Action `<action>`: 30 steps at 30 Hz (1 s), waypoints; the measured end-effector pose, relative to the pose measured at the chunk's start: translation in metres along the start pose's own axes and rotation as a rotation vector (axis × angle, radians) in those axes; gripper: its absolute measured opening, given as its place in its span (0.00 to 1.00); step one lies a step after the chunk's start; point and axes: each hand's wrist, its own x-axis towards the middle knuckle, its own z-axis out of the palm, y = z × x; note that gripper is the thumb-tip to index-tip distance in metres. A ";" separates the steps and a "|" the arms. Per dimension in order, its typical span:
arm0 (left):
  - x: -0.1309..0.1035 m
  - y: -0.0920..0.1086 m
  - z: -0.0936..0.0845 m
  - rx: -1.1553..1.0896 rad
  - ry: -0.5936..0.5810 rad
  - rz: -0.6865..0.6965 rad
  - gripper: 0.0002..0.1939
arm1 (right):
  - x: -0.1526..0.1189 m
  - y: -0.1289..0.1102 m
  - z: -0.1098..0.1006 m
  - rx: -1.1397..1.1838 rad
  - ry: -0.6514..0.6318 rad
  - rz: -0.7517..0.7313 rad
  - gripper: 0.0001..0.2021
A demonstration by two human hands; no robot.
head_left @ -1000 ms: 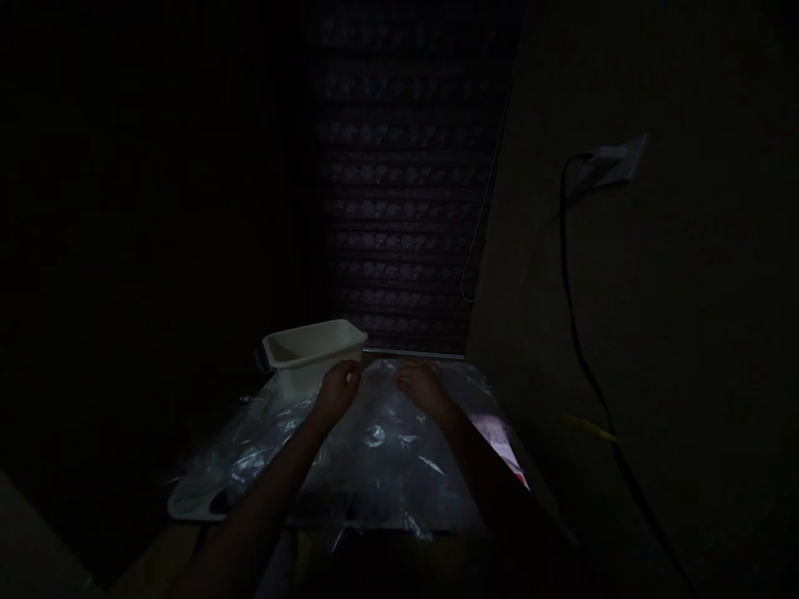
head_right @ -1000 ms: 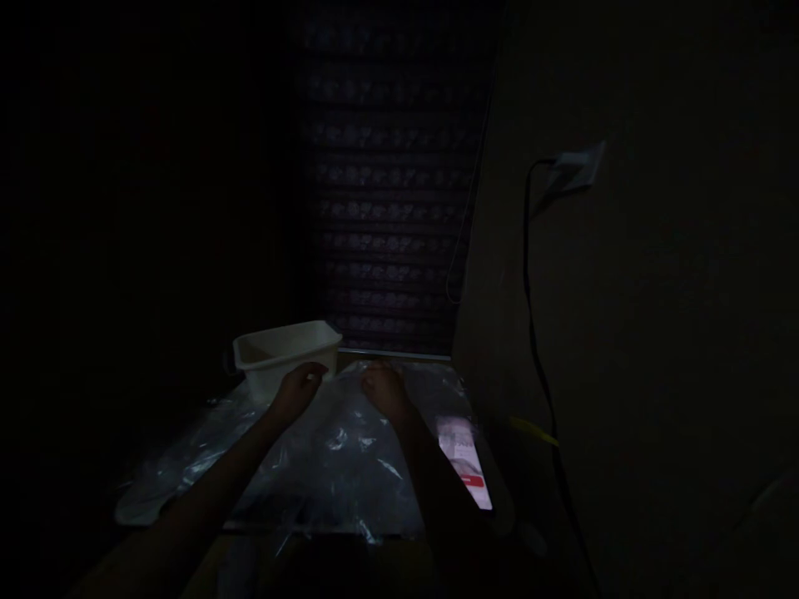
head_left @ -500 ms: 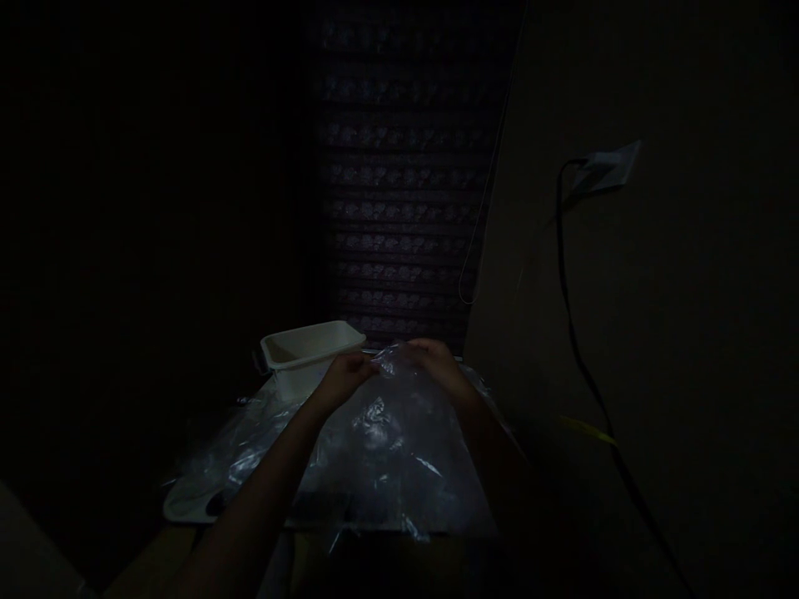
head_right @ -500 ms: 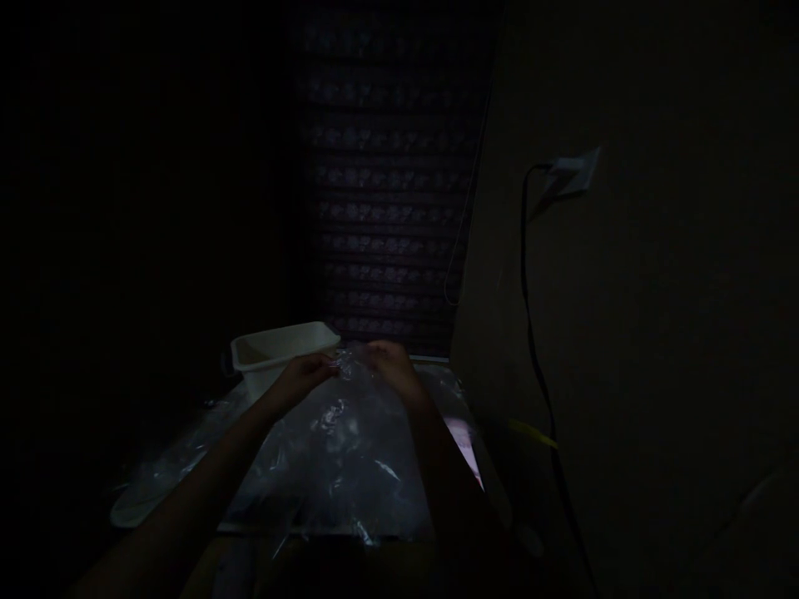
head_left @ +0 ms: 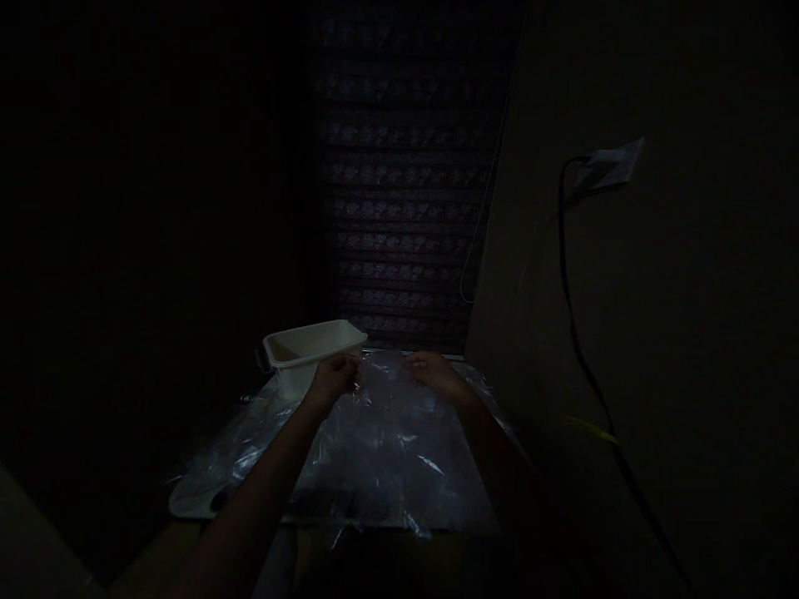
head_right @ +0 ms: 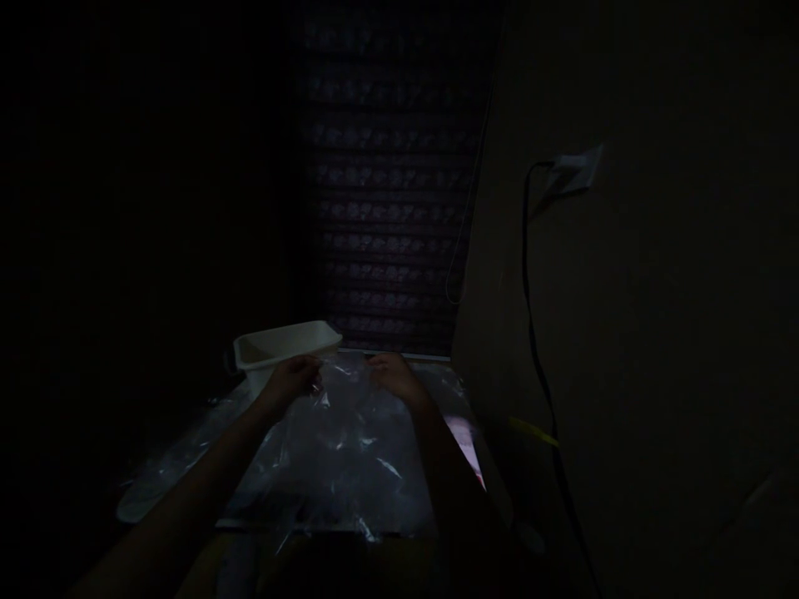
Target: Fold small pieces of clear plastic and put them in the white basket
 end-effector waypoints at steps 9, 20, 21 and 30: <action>0.005 -0.028 -0.006 -0.205 0.043 -0.351 0.10 | 0.006 0.023 0.005 0.552 0.087 0.179 0.10; -0.004 -0.041 -0.006 -0.089 0.133 -0.349 0.09 | -0.009 0.040 0.019 -0.166 -0.322 0.124 0.43; -0.004 -0.042 -0.006 -0.041 0.124 -0.327 0.12 | -0.009 0.042 0.021 -0.220 -0.325 0.102 0.45; -0.002 -0.046 -0.003 0.422 0.193 -0.084 0.03 | 0.001 0.050 0.036 -0.594 -0.016 -0.114 0.23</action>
